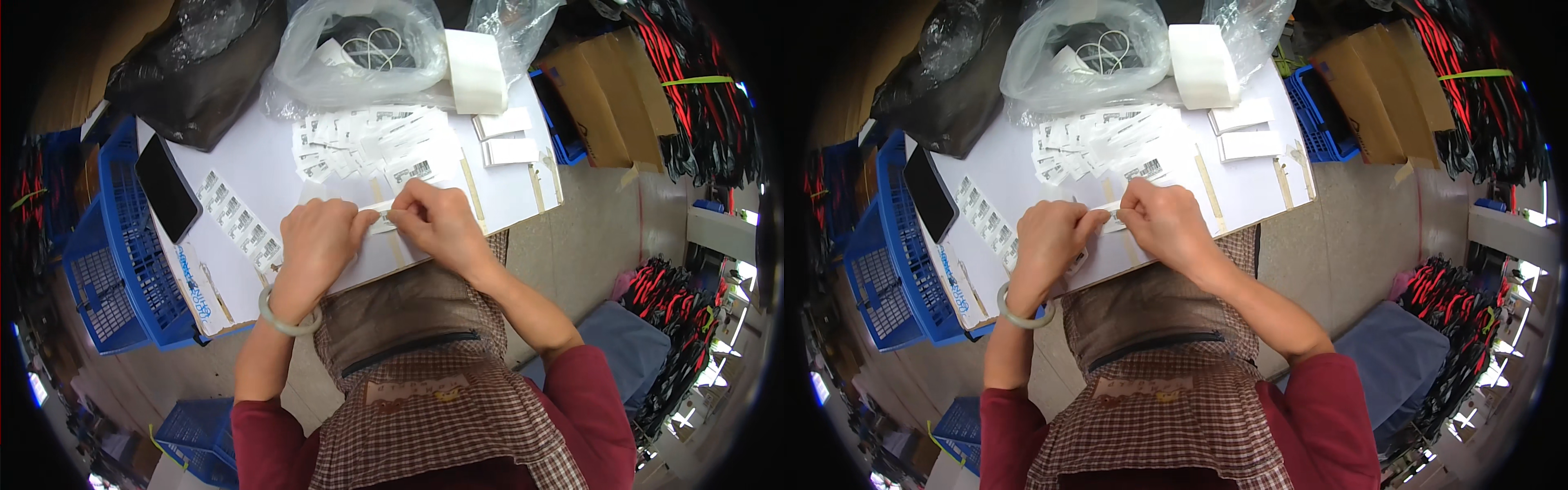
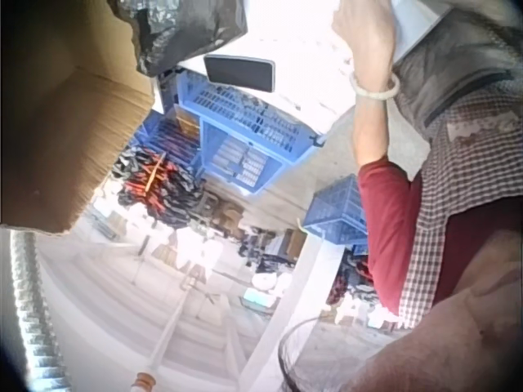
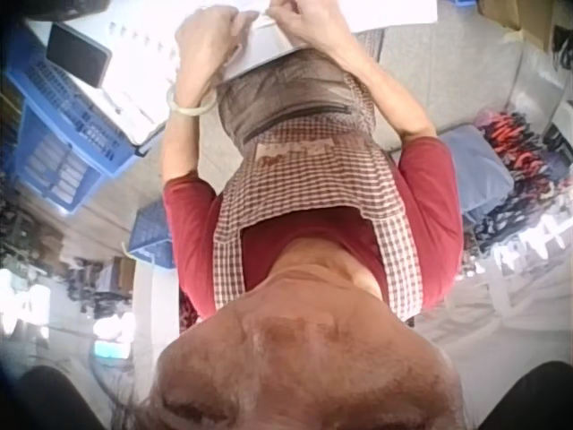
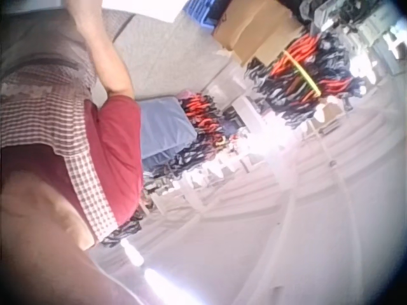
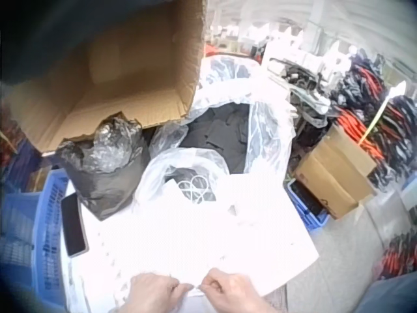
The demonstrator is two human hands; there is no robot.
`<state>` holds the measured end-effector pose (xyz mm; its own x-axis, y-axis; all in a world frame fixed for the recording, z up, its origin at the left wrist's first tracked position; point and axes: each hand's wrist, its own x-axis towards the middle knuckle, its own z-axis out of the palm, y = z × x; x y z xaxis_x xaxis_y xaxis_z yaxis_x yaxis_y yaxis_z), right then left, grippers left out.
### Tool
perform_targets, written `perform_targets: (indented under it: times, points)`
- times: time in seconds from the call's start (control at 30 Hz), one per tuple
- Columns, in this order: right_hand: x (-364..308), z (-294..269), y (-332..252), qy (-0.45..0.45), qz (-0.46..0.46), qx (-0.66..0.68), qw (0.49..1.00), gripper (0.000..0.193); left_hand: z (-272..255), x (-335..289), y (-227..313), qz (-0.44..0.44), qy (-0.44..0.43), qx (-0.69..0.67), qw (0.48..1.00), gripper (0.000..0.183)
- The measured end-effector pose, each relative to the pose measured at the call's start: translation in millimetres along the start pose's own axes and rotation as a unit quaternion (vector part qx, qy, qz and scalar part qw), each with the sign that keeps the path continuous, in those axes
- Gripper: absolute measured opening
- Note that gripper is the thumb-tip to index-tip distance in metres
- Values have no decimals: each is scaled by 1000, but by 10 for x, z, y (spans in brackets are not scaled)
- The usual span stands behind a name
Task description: The person sits at a workbench and repeatedly peels small white labels from their backing sheets. They handle the labels one by one, separating the adhesive side from the paper backing and placing the peeled labels into a pile on the table.
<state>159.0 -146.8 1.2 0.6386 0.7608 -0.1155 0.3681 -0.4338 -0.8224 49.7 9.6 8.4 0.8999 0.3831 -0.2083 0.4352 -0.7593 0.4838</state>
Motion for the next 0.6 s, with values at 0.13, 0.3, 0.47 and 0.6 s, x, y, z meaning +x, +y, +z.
perform_targets:
  times: [0.13,0.3,0.47,0.6]
  points:
    - [187,-381,-10,41,59,90,993,14,-144,163,125,-22,21,-70,997,40]
    - [436,-335,62,22,-41,-261,964,26,44,572,162,38,1,25,999,28]
    - [264,-346,23,84,0,-255,963,33,64,501,59,32,-1,7,999,30]
    - [213,-484,134,100,3,-168,981,36,-89,443,101,-72,-69,-30,995,32]
